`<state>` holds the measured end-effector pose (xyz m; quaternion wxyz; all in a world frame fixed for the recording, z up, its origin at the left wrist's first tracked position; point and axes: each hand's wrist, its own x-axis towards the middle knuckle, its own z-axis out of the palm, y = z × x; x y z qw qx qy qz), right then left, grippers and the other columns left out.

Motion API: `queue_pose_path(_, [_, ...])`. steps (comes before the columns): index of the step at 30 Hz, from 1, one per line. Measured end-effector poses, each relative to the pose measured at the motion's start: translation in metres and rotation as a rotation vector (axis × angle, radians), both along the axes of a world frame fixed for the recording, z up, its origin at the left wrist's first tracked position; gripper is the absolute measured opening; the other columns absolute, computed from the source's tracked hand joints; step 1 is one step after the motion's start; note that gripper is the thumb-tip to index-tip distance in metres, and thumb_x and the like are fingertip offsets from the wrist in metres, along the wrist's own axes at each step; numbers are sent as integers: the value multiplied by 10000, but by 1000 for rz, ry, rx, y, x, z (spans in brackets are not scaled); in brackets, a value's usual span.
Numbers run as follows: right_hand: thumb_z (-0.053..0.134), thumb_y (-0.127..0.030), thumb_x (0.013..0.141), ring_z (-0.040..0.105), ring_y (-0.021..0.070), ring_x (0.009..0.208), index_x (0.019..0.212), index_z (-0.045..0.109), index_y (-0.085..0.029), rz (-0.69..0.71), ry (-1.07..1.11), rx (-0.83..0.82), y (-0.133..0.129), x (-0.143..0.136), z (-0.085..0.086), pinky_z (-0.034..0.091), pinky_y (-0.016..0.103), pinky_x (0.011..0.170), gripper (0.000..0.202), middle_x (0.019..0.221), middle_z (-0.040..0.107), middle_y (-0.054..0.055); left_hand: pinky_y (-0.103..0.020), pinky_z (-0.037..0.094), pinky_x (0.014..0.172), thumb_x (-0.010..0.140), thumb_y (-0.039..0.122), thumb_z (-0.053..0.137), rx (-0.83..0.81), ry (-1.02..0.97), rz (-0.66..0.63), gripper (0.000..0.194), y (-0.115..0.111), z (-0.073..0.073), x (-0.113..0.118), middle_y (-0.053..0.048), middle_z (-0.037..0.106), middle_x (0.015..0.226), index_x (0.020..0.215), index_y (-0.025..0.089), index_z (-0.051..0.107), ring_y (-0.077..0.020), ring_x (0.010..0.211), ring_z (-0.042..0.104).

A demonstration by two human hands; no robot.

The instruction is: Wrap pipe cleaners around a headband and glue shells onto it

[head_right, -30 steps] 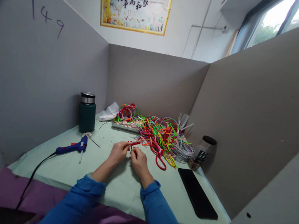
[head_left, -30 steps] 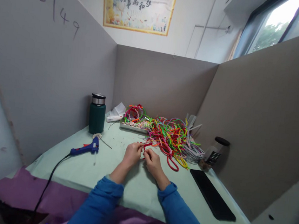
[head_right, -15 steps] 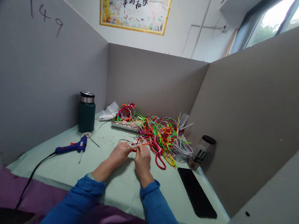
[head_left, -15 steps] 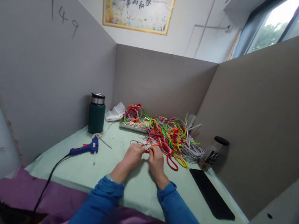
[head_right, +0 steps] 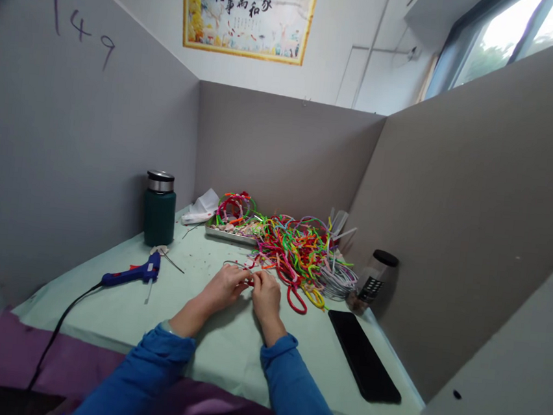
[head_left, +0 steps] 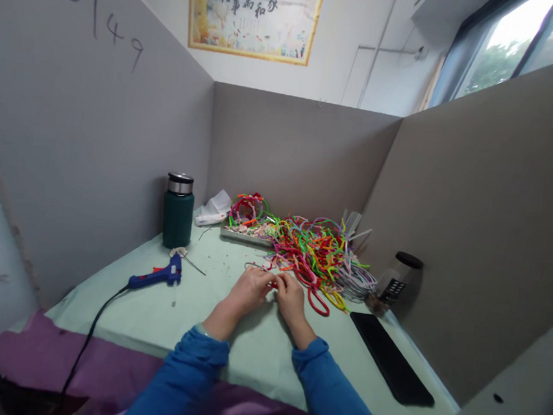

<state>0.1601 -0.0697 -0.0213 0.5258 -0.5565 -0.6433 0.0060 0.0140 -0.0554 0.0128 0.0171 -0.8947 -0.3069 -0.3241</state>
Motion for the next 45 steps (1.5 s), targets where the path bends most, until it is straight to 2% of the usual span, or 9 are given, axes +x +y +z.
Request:
queue_pose_path(7, [413,-306,899,540,201,843,877,606,-180,-9,54,136,-4,-1,9,403,324,780,232,860,620,71,-310,381,752,840,154,537,7,-47,105,134,7,-3,0,-70,665,792,861,184,667,-191,801,584])
queue_pose_path(10, [386,-320,916,528,192,777,806,598,-186,-16,78,162,-7,-3,12,405,313,727,274,798,598,61,-304,393,741,853,158,517,0,-108,187,161,8,-3,-1,-80,663,795,892,177,672,-188,793,582])
queue_pose_path(14, [392,-322,920,530,170,694,743,602,-200,110,38,83,-9,-7,9,407,283,661,301,721,593,34,-293,422,761,860,170,509,-36,-250,228,175,9,-2,-2,-75,675,813,908,167,677,-176,797,591])
queue_pose_path(17, [407,-295,912,569,178,768,844,639,-204,178,21,69,-8,-10,6,430,289,713,258,803,633,45,-266,437,749,846,170,528,-115,-378,235,160,10,-1,-1,-63,691,824,870,162,686,-162,791,608])
queue_pose_path(20, [439,-262,890,586,195,894,999,639,-201,204,50,89,-5,-10,5,444,309,787,236,961,650,73,-243,437,719,838,170,530,-190,-450,233,162,11,-1,0,-62,703,827,851,157,692,-148,761,619])
queue_pose_path(23, [471,-246,863,584,199,868,1058,625,-197,216,41,79,-3,-10,3,452,311,752,254,970,639,79,-229,425,679,835,191,525,-252,-466,223,169,11,-1,1,-49,702,787,817,160,690,-136,707,611])
queue_pose_path(28, [480,-228,844,538,172,705,894,638,-203,206,-32,15,-3,-11,1,417,277,637,167,797,585,38,-216,387,607,832,223,499,-366,-449,160,211,7,3,1,-23,662,668,747,147,676,-119,616,565])
queue_pose_path(35, [474,-230,845,522,162,703,773,609,-199,200,24,17,-1,-10,-1,403,272,646,157,774,557,26,-211,391,612,813,215,467,-451,-461,61,231,7,4,1,-15,652,676,751,139,677,-117,627,550])
queue_pose_path(45, [473,-271,871,485,137,611,785,572,-195,241,170,41,-9,-12,8,369,248,562,151,699,542,-2,-198,418,626,810,183,495,-446,-531,71,212,7,5,1,-13,674,672,813,137,702,-110,621,586])
